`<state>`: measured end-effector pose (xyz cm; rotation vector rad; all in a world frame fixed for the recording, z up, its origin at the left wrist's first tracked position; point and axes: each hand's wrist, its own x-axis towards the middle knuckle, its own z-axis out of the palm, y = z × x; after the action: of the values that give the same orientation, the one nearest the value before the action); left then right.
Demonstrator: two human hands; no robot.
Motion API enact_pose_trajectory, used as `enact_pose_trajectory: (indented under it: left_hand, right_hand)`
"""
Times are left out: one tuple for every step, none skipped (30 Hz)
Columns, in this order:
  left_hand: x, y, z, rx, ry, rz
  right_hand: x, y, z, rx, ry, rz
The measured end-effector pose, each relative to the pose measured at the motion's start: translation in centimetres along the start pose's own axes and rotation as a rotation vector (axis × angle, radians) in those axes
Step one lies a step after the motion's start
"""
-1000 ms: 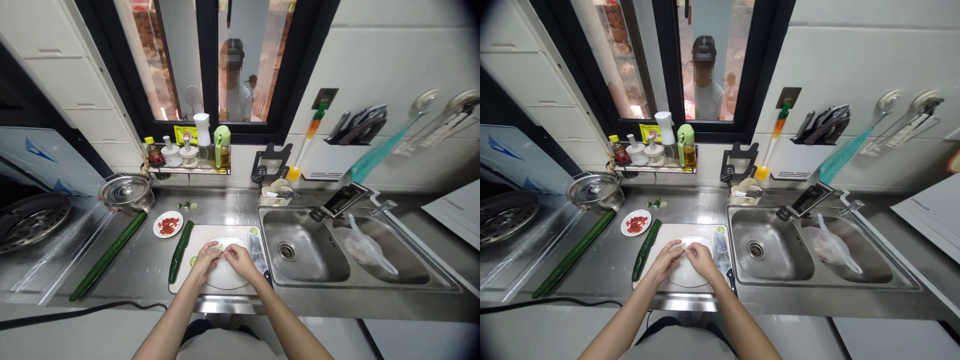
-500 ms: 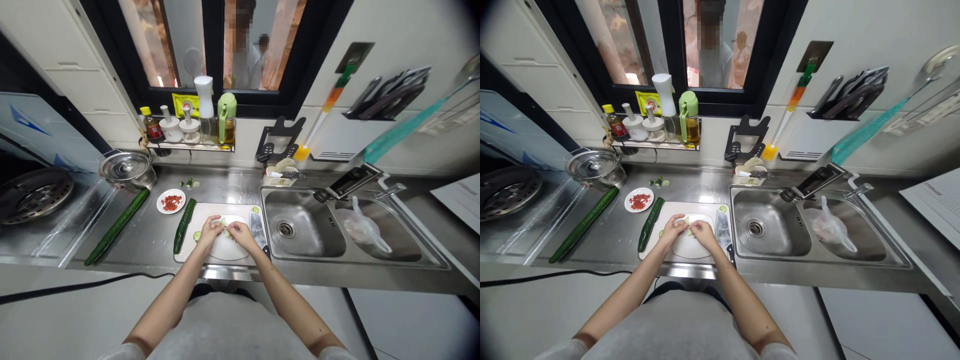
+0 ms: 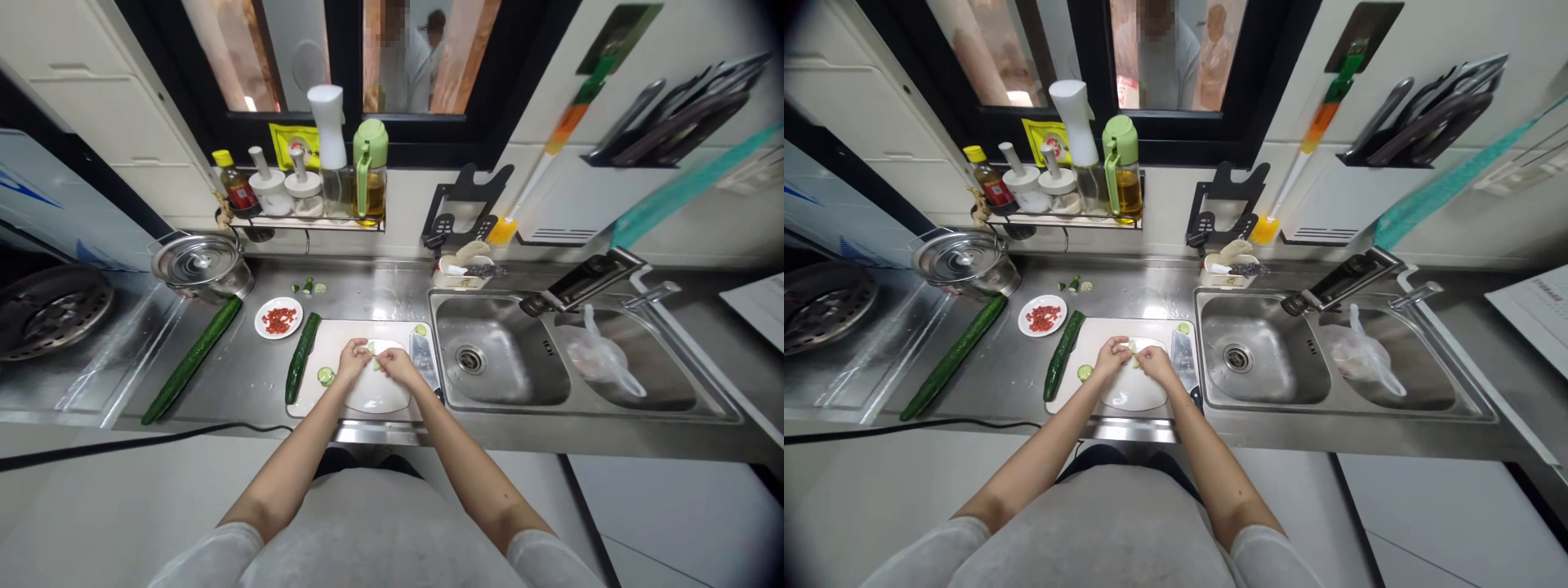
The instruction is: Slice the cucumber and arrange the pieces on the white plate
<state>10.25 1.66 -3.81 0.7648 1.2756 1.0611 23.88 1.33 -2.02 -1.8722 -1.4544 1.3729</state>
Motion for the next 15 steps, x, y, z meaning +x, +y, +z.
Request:
enact_pose_trajectory:
  left_hand:
    - [0.4,-0.2,0.0,0.030,0.001,-0.002]
    - [0.8,-0.4,0.0,0.064,0.002,-0.003]
    - [1.1,-0.5,0.0,0.103,0.003,-0.001]
    - [1.4,-0.6,0.0,0.147,0.003,0.004]
    - [1.6,-0.6,-0.1,0.195,0.005,0.010]
    - [1.8,-0.6,-0.1,0.246,0.009,0.018]
    - [1.9,-0.6,-0.2,0.296,0.015,0.028]
    - [2.0,-0.5,-0.2,0.346,0.021,0.038]
    - [2.0,-0.4,-0.2,0.395,0.026,0.051]
    - [2.1,-0.3,-0.2,0.446,0.031,0.064]
    - [2.0,-0.1,-0.2,0.497,0.033,0.079]
    - [2.0,0.0,-0.2,0.548,0.031,0.096]
    - [1.9,0.2,-0.2,0.600,0.025,0.115]
    - [1.9,0.4,-0.2,0.654,0.016,0.134]
    - [1.8,0.6,-0.3,0.707,0.006,0.153]
  right_hand:
    - [0.3,0.1,0.0,-0.021,0.005,0.008]
    - [0.6,0.3,0.1,-0.044,0.009,0.014]
    - [0.8,0.3,0.1,-0.066,0.012,0.019]
    - [1.0,0.4,0.1,-0.089,0.015,0.023]
    - [1.1,0.4,0.0,-0.111,0.019,0.028]
    - [1.2,0.4,0.0,-0.133,0.023,0.034]
    - [1.3,0.3,0.0,-0.154,0.027,0.042]
    - [1.4,0.2,0.1,-0.173,0.033,0.050]
    - [1.5,0.2,0.1,-0.192,0.039,0.059]
    - [1.5,0.1,0.1,-0.208,0.046,0.068]
    - [1.6,-0.1,0.1,-0.219,0.052,0.077]
    - [1.6,-0.2,0.2,-0.233,0.059,0.084]
    - [1.6,-0.3,0.2,-0.255,0.070,0.087]
    - [1.6,-0.5,0.3,-0.289,0.082,0.086]
    - [1.5,-0.6,0.3,-0.330,0.095,0.081]
